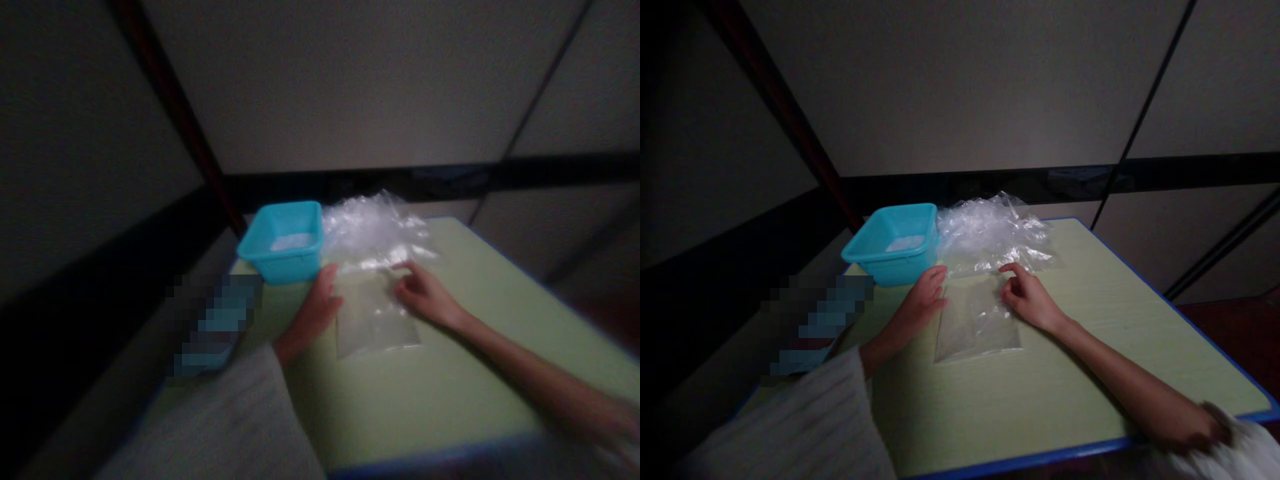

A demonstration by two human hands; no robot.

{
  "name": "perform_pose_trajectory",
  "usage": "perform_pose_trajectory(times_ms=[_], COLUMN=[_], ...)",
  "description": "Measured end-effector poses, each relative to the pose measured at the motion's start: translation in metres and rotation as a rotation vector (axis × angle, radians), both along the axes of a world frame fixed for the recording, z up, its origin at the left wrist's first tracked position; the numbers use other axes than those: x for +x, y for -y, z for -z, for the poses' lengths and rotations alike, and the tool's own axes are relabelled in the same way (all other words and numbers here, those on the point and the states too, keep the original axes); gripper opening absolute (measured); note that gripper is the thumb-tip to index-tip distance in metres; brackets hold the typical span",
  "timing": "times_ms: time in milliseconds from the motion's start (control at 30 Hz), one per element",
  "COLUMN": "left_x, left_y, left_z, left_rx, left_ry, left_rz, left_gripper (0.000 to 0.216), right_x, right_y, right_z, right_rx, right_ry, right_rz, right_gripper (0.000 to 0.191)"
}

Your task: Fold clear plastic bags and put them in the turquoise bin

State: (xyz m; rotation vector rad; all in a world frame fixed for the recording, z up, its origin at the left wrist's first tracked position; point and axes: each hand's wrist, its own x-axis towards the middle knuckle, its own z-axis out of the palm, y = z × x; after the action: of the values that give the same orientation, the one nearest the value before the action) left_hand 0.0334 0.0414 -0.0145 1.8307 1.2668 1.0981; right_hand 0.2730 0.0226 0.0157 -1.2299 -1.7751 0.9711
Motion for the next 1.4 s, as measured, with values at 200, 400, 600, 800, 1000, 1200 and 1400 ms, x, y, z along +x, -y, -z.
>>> perform_pose_trajectory(times_ms=[200,400,600,800,1000,1200,1400], left_x=[-0.005,0.012,0.016,0.017,0.014,0.003,-0.008], left_y=[0.014,0.018,0.016,0.014,0.007,0.002,0.010], left_z=[-0.025,-0.033,-0.026,-0.028,-0.027,-0.021,-0.024], left_rx=[0.108,0.132,0.136,0.086,-0.062,-0.289,-0.503], left_ry=[-0.332,-0.579,-0.633,-0.512,-0.274,-0.016,0.204], left_rz=[-0.169,-0.199,-0.186,-0.186,-0.121,0.036,0.233], left_gripper=[0.005,0.031,0.028,0.026,0.021,0.012,0.040], right_x=[0.000,-0.001,-0.002,-0.001,-0.001,0.000,0.001], right_y=[-0.001,-0.001,0.000,-0.002,-0.002,0.000,0.002], right_z=[0.000,0.001,-0.001,0.001,0.000,-0.005,-0.007], right_rx=[0.008,0.001,-0.002,0.010,-0.001,-0.012,-0.045], right_ry=[-0.001,-0.010,-0.046,-0.056,-0.079,-0.090,-0.108], right_rz=[0.004,0.012,0.002,-0.008,-0.006,0.023,0.022], right_gripper=[0.035,0.035,0.037,0.037,0.039,0.039,0.038])
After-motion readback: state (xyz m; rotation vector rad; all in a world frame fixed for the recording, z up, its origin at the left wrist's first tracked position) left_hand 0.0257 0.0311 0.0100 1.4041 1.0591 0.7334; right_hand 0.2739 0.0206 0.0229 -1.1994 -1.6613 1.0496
